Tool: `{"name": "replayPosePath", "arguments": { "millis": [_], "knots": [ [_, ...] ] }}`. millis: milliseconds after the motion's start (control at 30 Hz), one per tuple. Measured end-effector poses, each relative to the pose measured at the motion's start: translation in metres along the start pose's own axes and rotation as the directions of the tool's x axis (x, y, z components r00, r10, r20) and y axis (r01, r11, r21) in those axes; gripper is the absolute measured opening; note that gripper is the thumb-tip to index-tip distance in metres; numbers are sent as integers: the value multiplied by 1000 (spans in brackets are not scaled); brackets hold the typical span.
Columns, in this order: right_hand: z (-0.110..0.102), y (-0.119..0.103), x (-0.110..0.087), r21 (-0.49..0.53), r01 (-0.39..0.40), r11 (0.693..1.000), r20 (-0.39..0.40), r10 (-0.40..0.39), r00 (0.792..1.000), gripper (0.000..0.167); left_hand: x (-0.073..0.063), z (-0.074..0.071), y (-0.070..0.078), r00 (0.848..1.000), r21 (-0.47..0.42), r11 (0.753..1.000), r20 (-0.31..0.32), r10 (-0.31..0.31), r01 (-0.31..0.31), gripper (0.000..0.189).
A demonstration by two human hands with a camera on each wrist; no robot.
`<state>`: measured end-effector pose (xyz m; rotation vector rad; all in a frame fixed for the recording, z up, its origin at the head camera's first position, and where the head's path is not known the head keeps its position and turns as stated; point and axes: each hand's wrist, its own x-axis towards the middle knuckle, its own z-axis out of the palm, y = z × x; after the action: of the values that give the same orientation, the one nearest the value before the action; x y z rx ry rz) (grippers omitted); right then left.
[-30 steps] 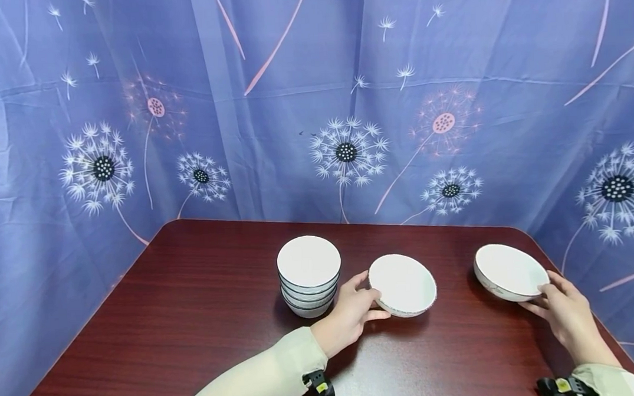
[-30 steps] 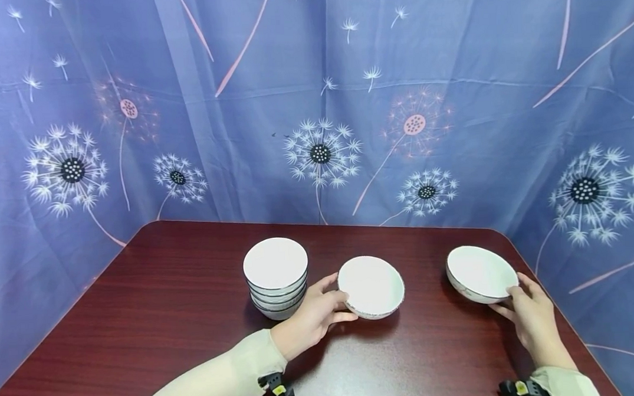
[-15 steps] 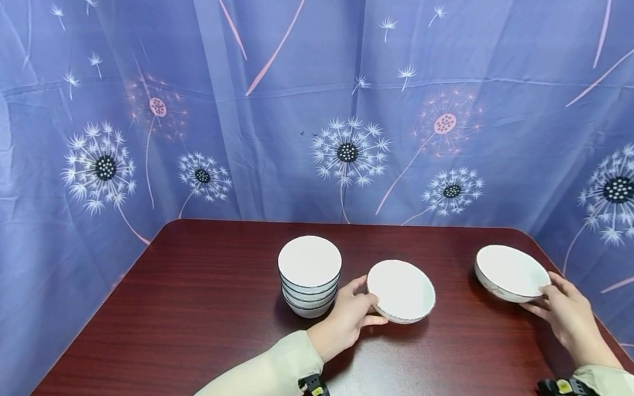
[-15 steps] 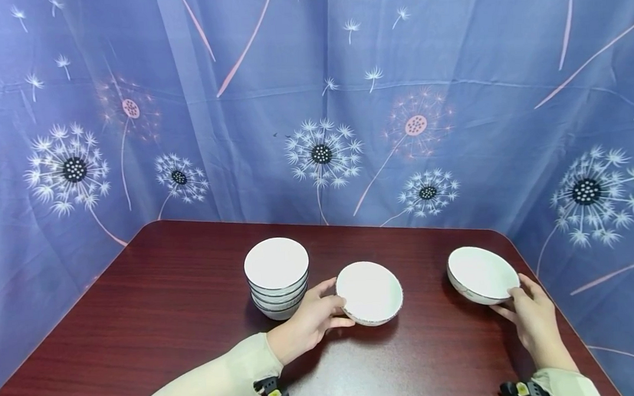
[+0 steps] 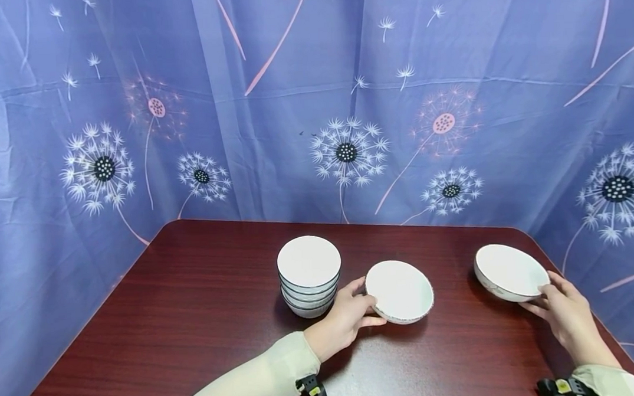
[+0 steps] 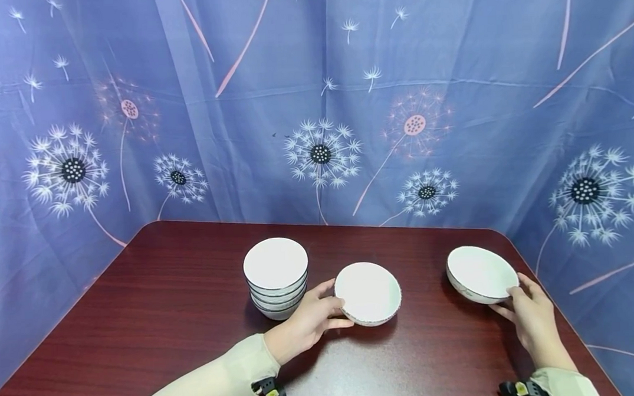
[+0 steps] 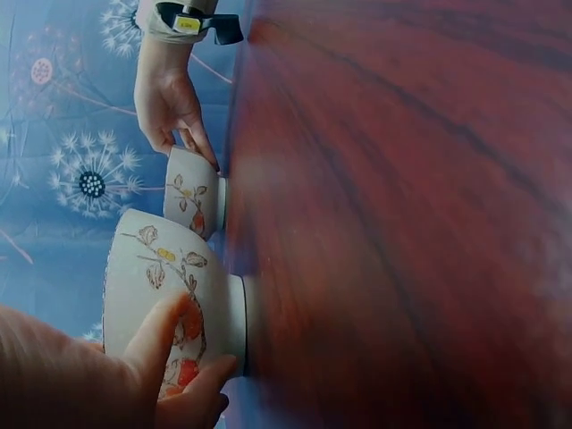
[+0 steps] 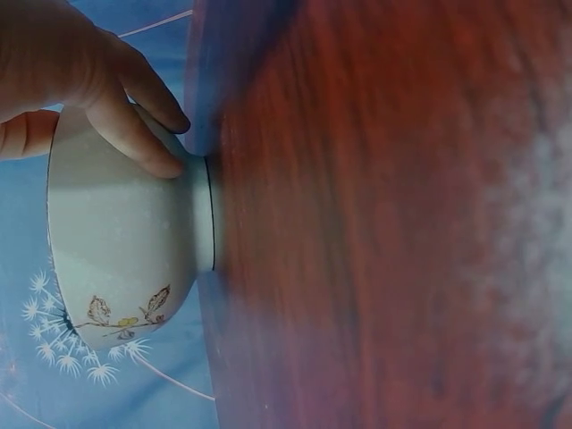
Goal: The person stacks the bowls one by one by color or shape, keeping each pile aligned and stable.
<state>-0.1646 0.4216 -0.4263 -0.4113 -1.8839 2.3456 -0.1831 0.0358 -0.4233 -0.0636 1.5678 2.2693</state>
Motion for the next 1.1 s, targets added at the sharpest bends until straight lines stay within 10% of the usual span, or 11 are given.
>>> {"name": "replayPosePath", "arguments": {
  "millis": [333,633,867,1100],
  "knots": [
    [0,5,0,49,64,997,45,-67,997,60,3,-3,0,998,236,970,-13,67,-62,65],
    [1,5,2,38,46,998,29,-47,998,59,8,-9,4,988,465,872,88,128,-155,88],
    [-3,6,2,29,22,999,33,-23,999,60,10,-9,5,980,650,734,131,149,-198,106],
    [-6,9,2,58,30,998,39,-32,999,62,12,-9,6,983,675,715,139,119,-182,110]
  ]
}}
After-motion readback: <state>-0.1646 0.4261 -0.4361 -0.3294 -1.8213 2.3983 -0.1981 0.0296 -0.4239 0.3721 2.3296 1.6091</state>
